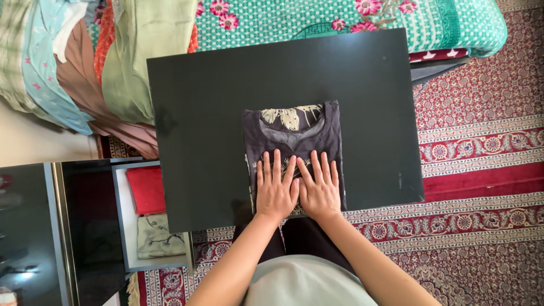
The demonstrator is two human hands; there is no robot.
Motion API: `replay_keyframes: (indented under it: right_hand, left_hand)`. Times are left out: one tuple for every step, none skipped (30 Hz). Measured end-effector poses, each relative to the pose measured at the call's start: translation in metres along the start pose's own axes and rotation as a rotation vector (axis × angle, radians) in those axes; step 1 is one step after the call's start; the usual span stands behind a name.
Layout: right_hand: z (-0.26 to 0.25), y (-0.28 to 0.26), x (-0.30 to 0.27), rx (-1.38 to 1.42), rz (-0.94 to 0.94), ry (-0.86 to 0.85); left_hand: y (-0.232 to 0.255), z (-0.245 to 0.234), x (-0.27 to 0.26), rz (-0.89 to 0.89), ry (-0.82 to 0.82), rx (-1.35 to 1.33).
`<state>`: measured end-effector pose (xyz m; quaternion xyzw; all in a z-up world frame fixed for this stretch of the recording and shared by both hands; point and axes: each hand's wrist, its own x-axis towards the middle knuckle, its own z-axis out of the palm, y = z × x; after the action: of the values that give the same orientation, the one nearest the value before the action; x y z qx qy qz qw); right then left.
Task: The person picks up a shirt from a pile on a bed, spreads it out on a small table, and folds the sleeves and body of the shirt into a rectangular shape.
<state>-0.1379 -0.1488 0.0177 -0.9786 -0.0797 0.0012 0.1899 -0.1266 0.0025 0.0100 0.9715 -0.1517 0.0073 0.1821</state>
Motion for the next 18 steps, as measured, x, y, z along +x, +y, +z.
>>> replay_keyframes:
  right_hand:
    - [-0.001,0.0,0.002,-0.004,-0.005,-0.002]
    - [-0.001,0.0,0.003,-0.005,-0.01,0.006]
    - [-0.003,0.0,0.002,0.0,-0.026,0.015]
    - [-0.005,-0.001,0.001,0.005,-0.042,0.024]
    - [-0.009,0.001,-0.002,0.002,-0.049,0.031]
    - [-0.015,0.003,-0.009,0.022,-0.054,0.029]
    - [-0.019,0.004,-0.015,0.049,-0.06,0.025]
    - [-0.021,0.007,-0.019,0.053,-0.068,0.03]
    - [-0.023,0.011,-0.026,0.021,-0.062,0.023]
    - [-0.023,0.014,-0.03,-0.011,-0.056,0.017]
    - [-0.021,0.018,-0.031,-0.013,-0.058,0.015]
    - [-0.018,0.021,-0.032,-0.029,-0.059,0.008]
    - [-0.015,0.022,-0.033,-0.041,-0.059,-0.002]
    - [-0.012,0.023,-0.034,-0.039,-0.06,-0.007]
    - [-0.01,0.023,-0.034,-0.042,-0.059,0.007]
    - [-0.009,0.024,-0.033,-0.044,-0.058,0.02]
    - [-0.008,0.025,-0.032,-0.046,-0.054,0.017]
    - [-0.007,0.025,-0.032,-0.051,-0.051,0.017]
  left_hand:
    - [0.0,-0.001,0.001,0.006,0.009,0.0]
    - [0.0,-0.001,0.001,0.012,0.018,0.0]
    - [0.001,-0.002,-0.003,0.012,0.022,-0.002]
    - [0.001,-0.003,-0.007,0.0,0.054,-0.039]
    - [0.0,-0.004,-0.008,-0.012,0.091,-0.074]
    - [-0.001,-0.005,-0.012,-0.012,0.101,-0.073]
    - [-0.005,-0.008,-0.019,-0.05,0.125,-0.041]
    - [-0.01,-0.01,-0.024,-0.089,0.149,-0.01]
    - [-0.013,-0.01,-0.028,-0.092,0.15,-0.008]
    - [-0.018,-0.009,-0.03,-0.1,0.116,-0.001]
    - [-0.019,-0.006,-0.03,-0.109,0.082,0.002]
    - [-0.02,-0.003,-0.03,-0.111,0.083,0.0]
    - [-0.021,0.0,-0.031,-0.107,0.089,0.002]
    - [-0.022,0.001,-0.032,-0.103,0.095,0.003]
    - [-0.022,0.002,-0.032,-0.104,0.093,0.004]
    - [-0.022,0.002,-0.032,-0.117,0.078,0.013]
    - [-0.021,0.003,-0.031,-0.127,0.063,0.018]
    - [-0.02,0.003,-0.03,-0.125,0.059,0.015]
